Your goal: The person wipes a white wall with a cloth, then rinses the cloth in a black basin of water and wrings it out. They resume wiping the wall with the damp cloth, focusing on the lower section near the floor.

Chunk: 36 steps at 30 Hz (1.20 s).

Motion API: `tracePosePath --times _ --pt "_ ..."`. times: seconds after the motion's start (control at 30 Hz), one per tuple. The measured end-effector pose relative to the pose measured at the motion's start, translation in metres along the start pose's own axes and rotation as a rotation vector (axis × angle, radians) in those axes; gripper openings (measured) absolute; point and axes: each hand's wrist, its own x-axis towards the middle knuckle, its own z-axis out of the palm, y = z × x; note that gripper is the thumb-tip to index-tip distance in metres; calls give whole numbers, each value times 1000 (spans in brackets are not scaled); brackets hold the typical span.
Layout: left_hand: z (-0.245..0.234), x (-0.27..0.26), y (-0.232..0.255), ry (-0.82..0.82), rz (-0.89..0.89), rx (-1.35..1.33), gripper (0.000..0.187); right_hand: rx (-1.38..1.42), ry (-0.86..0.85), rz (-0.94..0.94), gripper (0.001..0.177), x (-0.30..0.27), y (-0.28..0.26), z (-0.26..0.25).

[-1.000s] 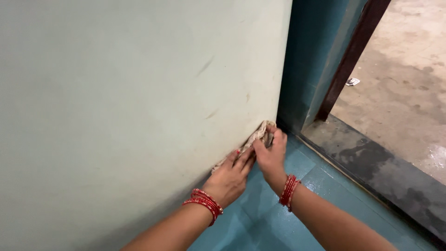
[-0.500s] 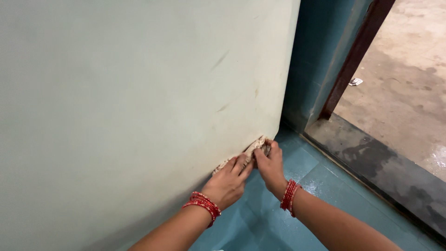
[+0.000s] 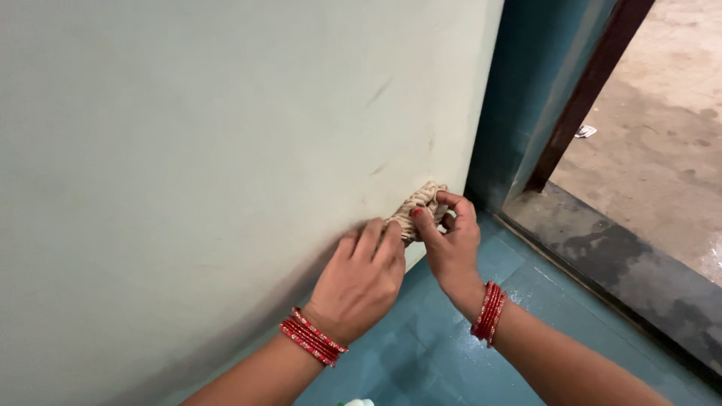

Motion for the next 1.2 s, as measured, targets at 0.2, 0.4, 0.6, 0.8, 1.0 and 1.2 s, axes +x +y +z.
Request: tracePosePath --times 0.2,0.4,0.6,0.8,1.0,1.2 --pt "11 -12 5 -87 166 206 38 -23 -51 -10 35 -10 5 6" --pt "39 -23 10 -135 232 237 35 -333 -42 -128 36 -19 41 -3" --pt "50 -33 19 -246 310 222 34 -414 -52 -106 37 -31 73 -7" --pt "38 -45 24 -381 307 124 35 -428 -110 92 37 -50 61 -7" --pt "3 -50 12 -246 157 67 34 -247 -122 81 33 -47 15 0" --pt "-32 -51 -8 -58 40 106 36 -28 -275 -194 54 -51 -28 5"
